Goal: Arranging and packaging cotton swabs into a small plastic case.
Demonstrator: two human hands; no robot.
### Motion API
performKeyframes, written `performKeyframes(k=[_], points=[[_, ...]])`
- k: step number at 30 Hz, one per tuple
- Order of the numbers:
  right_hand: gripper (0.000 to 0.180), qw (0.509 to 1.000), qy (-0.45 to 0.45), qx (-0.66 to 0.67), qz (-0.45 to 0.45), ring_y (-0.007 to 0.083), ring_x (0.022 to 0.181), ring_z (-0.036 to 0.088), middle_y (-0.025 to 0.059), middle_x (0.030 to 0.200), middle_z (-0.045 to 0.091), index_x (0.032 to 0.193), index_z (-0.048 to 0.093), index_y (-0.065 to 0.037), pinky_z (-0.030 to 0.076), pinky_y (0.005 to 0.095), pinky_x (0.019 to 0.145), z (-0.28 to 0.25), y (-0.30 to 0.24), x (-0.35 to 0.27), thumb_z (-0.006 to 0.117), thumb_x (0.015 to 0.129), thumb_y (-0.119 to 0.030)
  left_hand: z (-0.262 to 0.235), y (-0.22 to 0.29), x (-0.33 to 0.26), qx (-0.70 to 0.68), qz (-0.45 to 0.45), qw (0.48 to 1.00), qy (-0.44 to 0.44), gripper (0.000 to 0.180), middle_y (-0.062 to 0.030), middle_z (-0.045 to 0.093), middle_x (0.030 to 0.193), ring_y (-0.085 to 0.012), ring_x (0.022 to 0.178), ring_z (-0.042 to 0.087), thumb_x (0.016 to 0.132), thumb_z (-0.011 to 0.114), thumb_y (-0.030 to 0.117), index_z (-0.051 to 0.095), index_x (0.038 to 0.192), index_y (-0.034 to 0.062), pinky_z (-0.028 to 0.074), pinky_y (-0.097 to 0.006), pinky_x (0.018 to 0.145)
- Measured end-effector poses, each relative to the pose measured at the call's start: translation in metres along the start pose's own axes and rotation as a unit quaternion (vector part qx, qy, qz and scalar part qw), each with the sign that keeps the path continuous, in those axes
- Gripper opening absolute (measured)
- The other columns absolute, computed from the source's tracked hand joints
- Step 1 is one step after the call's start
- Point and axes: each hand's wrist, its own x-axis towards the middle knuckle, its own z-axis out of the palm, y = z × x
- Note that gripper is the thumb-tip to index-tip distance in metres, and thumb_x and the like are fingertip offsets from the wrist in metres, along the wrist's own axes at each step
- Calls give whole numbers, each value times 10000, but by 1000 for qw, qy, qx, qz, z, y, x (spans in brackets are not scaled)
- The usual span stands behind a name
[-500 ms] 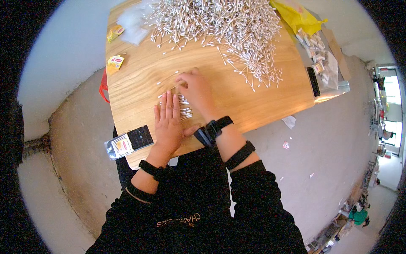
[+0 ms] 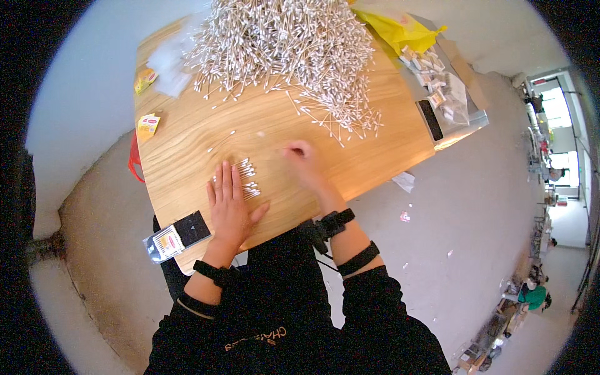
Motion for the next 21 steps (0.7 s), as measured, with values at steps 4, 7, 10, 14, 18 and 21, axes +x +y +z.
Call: performKeyframes(k=[4,7,10,14,18,21], points=[[138,978,200,65,15,100,738,563,26,819,628,954,657,-11,463,251,653,-52,12,26,604,868,-105,3,-1,1,13,20,999,30,1073,-200,148,1551,-316,1446,138,701,718,519,203,1460,-38,129,-518,1145],[153,967,242,77,0,96,726,555,24,806,626,976,656,-9,458,249,649,-51,10,36,603,872,-109,-2,4,0,4,-8,1000,4,1139,-205,154,1549,-320,1448,134,651,749,531,188,1465,-36,138,-528,1140],[163,983,168,70,-32,118,751,567,48,836,630,999,652,-19,464,258,674,-16,-4,37,610,880,-122,-16,18,-8,5,-1,1000,-13,1212,-208,167,1546,-323,1448,139,589,780,535,171,1468,-36,141,-528,1138],[153,982,25,-63,-174,251,939,584,113,972,602,972,669,-68,490,350,783,60,-36,34,640,842,-145,5,18,-17,-10,17,1000,19,1255,-209,186,1541,-319,1444,160,546,789,542,164,1469,-33,142,-510,1144],[206,929,-7,-224,-295,261,879,568,103,930,553,971,682,-122,491,366,766,92,-49,49,704,769,-156,8,11,-2,75,23,997,10,1075,-202,205,1537,-316,1440,178,633,756,406,221,1459,-27,139,-500,1146],[184,940,-79,-222,-247,252,867,560,102,911,550,929,695,-120,482,367,766,91,-50,61,718,749,-152,-4,12,6,33,8,999,15,1061,-200,212,1534,-312,1440,177,631,752,379,229,1458,-30,135,-529,1137]])
